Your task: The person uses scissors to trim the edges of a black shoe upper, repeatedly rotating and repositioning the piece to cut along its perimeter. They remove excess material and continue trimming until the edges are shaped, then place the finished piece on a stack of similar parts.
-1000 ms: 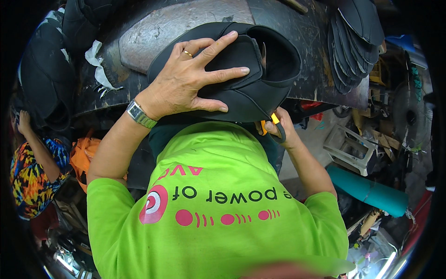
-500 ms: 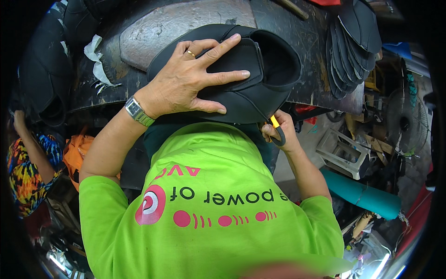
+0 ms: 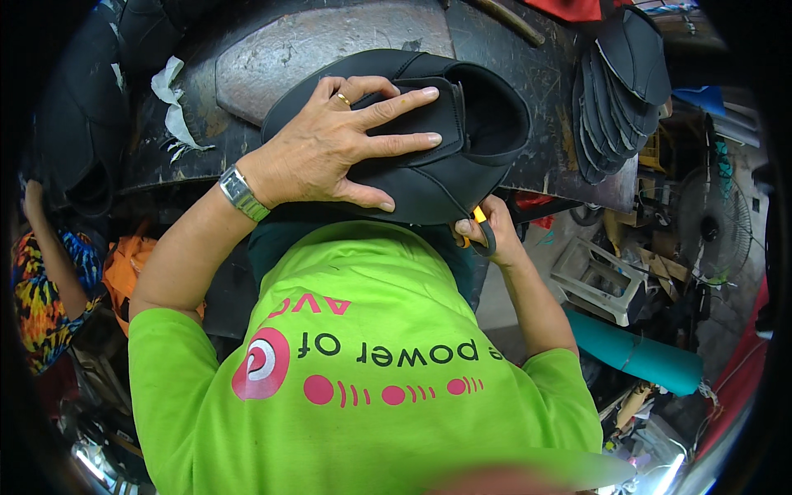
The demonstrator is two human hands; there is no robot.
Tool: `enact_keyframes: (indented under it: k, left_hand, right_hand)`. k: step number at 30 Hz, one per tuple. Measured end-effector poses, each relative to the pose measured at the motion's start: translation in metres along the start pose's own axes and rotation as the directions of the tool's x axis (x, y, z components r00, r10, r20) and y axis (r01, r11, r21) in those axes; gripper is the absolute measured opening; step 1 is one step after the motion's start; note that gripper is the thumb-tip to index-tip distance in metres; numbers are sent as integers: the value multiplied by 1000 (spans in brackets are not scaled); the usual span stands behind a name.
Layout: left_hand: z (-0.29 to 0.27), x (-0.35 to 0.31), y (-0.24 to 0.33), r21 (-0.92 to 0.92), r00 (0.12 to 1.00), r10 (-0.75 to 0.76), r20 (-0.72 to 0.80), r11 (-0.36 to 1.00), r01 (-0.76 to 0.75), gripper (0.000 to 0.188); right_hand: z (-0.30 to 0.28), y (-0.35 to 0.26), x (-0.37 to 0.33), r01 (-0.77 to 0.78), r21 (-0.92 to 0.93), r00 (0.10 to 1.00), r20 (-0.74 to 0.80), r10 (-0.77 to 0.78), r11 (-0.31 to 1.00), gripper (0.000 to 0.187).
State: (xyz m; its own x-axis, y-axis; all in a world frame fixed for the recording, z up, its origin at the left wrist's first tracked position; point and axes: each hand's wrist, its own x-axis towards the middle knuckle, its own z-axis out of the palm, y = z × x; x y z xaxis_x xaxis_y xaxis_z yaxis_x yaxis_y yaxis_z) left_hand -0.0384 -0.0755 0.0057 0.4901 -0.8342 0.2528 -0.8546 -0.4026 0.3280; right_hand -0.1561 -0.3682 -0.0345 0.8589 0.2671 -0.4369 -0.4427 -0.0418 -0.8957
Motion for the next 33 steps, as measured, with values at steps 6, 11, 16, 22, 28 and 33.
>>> enact_keyframes:
  k: [6,11,16,22,28,33]
  left_hand:
    - [0,-2,-2,-14,998,48,-32,999,-48,83]
    - [-2,-4,-3,-41,997,70,-21,997,-71,82]
    - [-3,-3,-4,-51,997,76,-23,996,-77,82]
    - [-2,-3,-4,-64,997,71,-19,995,-72,82]
    - [-2,-3,-5,-46,997,71,-21,996,-72,84]
    - [2,-3,-5,-11,997,73,-16,997,-73,86]
  right_hand:
    - [4,-2,-11,-56,22,997,-55,57,998,41]
    - [11,-2,-23,-38,80,998,-51,42,996,37]
    - [14,-7,-22,-13,72,998,-64,18,997,43]
    - [10,-10,-12,-33,35,999,0,33,999,44]
    - [6,-4,-16,-54,32,998,-39,55,998,43]
    - [6,-3,-16,-86,84,994,-67,92,993,42]
